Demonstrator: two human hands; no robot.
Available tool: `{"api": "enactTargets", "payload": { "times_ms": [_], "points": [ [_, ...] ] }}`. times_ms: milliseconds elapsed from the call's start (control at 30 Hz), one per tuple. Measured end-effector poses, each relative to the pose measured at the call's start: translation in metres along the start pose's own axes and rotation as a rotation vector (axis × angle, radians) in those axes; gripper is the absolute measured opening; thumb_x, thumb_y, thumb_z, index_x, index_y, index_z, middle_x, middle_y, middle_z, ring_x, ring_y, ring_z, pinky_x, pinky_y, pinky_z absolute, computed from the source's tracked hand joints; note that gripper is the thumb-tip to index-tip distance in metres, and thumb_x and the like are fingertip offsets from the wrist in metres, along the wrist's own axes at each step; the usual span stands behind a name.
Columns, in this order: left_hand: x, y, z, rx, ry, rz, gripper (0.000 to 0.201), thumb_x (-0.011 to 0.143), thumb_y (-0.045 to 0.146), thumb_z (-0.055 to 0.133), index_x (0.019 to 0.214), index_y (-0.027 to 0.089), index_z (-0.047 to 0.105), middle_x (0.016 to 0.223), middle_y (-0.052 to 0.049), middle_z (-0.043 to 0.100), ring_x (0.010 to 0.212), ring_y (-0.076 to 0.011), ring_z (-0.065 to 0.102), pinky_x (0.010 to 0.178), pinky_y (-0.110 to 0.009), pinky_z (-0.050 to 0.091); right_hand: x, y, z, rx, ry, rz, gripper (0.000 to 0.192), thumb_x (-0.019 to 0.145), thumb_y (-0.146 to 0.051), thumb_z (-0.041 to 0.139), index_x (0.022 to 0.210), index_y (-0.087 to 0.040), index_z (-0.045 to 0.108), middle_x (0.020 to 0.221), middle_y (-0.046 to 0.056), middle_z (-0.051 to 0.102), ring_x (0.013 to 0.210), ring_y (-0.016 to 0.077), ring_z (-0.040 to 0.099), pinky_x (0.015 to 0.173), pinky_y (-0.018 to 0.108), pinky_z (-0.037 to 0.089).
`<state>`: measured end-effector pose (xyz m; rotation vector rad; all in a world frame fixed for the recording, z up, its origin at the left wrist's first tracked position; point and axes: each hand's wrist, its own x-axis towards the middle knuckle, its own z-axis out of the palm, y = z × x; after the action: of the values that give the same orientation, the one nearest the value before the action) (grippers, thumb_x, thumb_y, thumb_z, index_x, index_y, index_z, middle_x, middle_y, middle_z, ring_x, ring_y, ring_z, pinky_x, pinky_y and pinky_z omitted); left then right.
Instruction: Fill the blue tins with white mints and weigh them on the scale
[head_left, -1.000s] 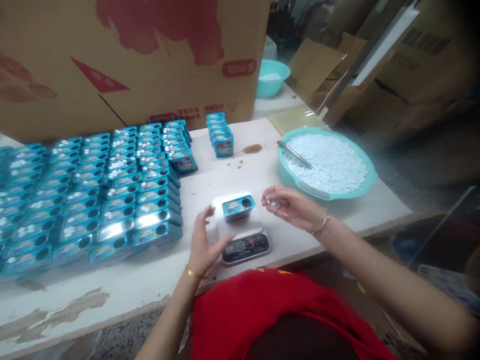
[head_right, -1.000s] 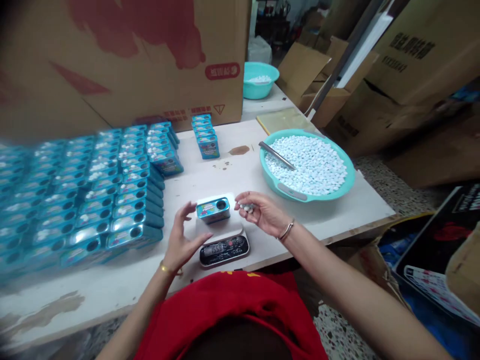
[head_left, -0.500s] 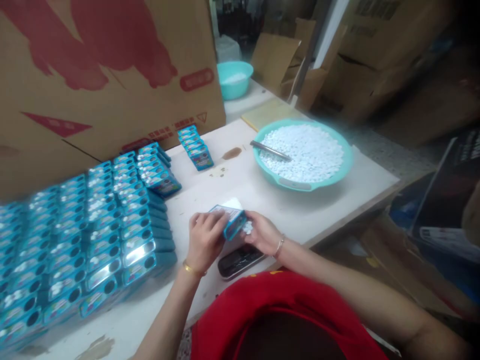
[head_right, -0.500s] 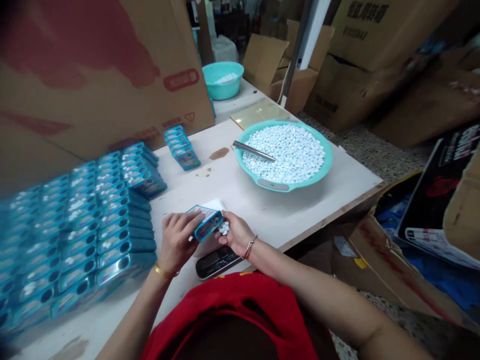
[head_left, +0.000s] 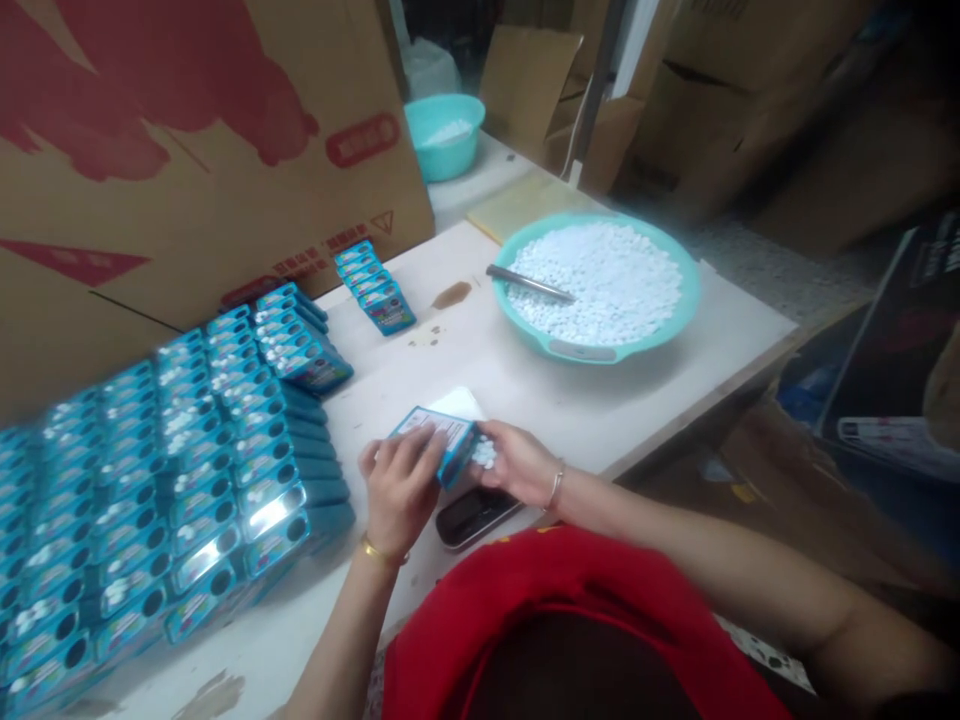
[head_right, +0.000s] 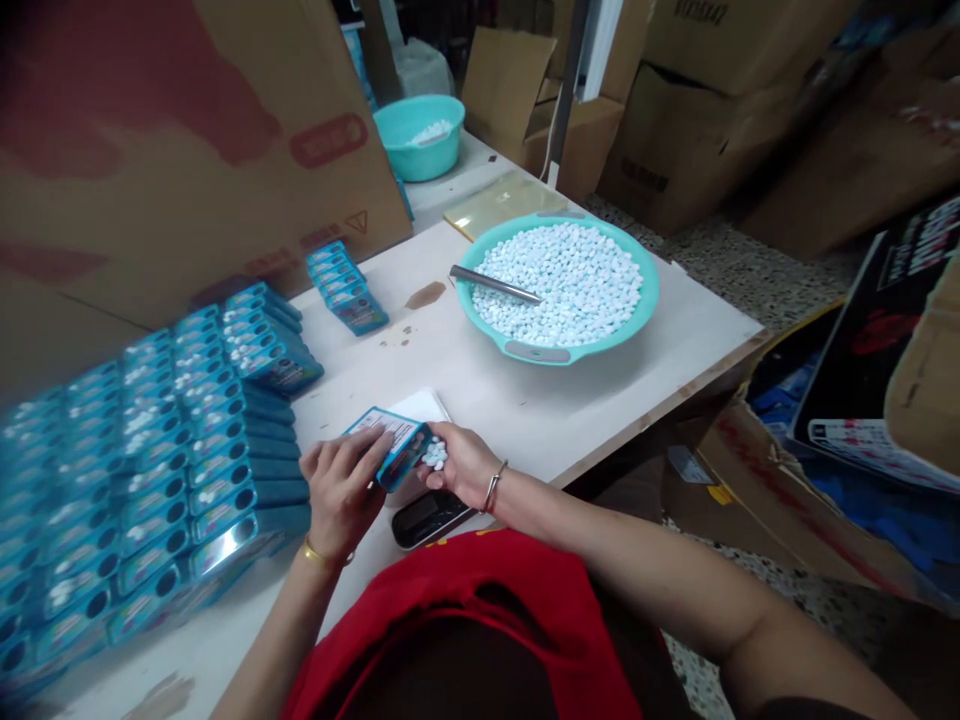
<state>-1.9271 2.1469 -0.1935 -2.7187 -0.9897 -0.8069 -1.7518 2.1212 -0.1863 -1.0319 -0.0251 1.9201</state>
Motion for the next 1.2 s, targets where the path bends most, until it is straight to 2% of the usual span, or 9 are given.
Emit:
{"api": "enactTargets", "payload": {
  "times_ms": [167,333,500,600,767,867,1033,1200],
  "points": [
    [-0.001,0.002,0.001,-0.022,0.015,-0.012,0.043,0.077,0.009,0.052,0.117,0.025,0.055,0.111,-0.006,0.067,0.097,-0.0221,0.058,0.086,-0.040,0.031,-0.004,0.000,-0.006,-0.018,-0.038,-0.031,0.020,0.088,-0.025,0.042,0.081,-0.012,0.056,0.057,0.000,0.052,0.041,0.0090,0.048,0.030,0.016,0.028],
    [0.001,0.001,-0.001,-0.026,-0.020,-0.026,0.044,0.076,0.007,0.051,0.116,0.024,0.055,0.111,-0.006,0.066,0.097,-0.0227,0.058,0.084,-0.040,0.032,-0.010,0.001,-0.015,-0.057,-0.111,-0.084,0.017,0.078,-0.022,0.047,0.074,-0.010,0.059,0.061,0.004,0.056,0.049,0.0112,0.053,0.037,0.017,0.037],
    [0.005,0.002,-0.007,0.019,-0.072,0.038,0.037,0.081,0.012,0.051,0.116,0.025,0.056,0.110,-0.005,0.067,0.097,-0.0216,0.057,0.086,-0.040,0.030,-0.008,0.004,-0.012,-0.186,-0.025,-0.122,0.016,0.075,-0.026,0.058,0.074,-0.010,0.061,0.058,0.003,0.055,0.047,0.0103,0.051,0.035,0.017,0.035],
    [0.005,0.002,-0.009,0.026,-0.094,0.053,0.033,0.083,0.014,0.052,0.115,0.023,0.056,0.111,-0.006,0.067,0.097,-0.0218,0.056,0.086,-0.039,0.031,-0.006,0.005,-0.011,-0.231,0.023,-0.120,0.016,0.074,-0.025,0.058,0.074,-0.009,0.061,0.055,0.003,0.054,0.046,0.0102,0.051,0.034,0.016,0.034],
    [0.001,0.000,-0.004,-0.047,-0.131,0.004,0.041,0.079,0.012,0.052,0.118,0.026,0.056,0.113,-0.006,0.065,0.097,-0.0225,0.056,0.087,-0.040,0.031,-0.001,0.007,-0.023,-0.157,-0.046,-0.068,0.015,0.071,-0.019,0.048,0.069,-0.009,0.059,0.056,0.005,0.056,0.046,0.0112,0.053,0.035,0.017,0.037],
    [0.001,0.000,0.000,-0.066,-0.126,0.004,0.045,0.075,0.008,0.052,0.117,0.025,0.055,0.113,-0.006,0.065,0.096,-0.0224,0.056,0.086,-0.040,0.031,-0.001,0.006,-0.029,-0.150,-0.070,-0.071,0.017,0.073,-0.022,0.049,0.070,-0.009,0.060,0.058,0.005,0.057,0.047,0.0117,0.054,0.036,0.017,0.039],
    [0.004,0.002,0.003,-0.080,-0.111,0.015,0.049,0.071,0.006,0.051,0.116,0.025,0.054,0.112,-0.006,0.066,0.095,-0.0221,0.056,0.085,-0.040,0.032,-0.004,0.005,-0.028,-0.220,0.004,-0.121,0.017,0.075,-0.026,0.058,0.074,-0.010,0.061,0.055,0.003,0.056,0.046,0.0110,0.053,0.035,0.017,0.038],
    [0.002,0.001,0.006,-0.151,-0.111,-0.013,0.050,0.069,0.005,0.052,0.115,0.024,0.054,0.112,-0.007,0.065,0.095,-0.0231,0.056,0.085,-0.041,0.032,-0.005,0.005,-0.029,-0.208,-0.003,-0.097,0.011,0.068,-0.016,0.051,0.064,-0.010,0.059,0.055,0.005,0.057,0.046,0.0109,0.053,0.036,0.017,0.037]
  ]
}}
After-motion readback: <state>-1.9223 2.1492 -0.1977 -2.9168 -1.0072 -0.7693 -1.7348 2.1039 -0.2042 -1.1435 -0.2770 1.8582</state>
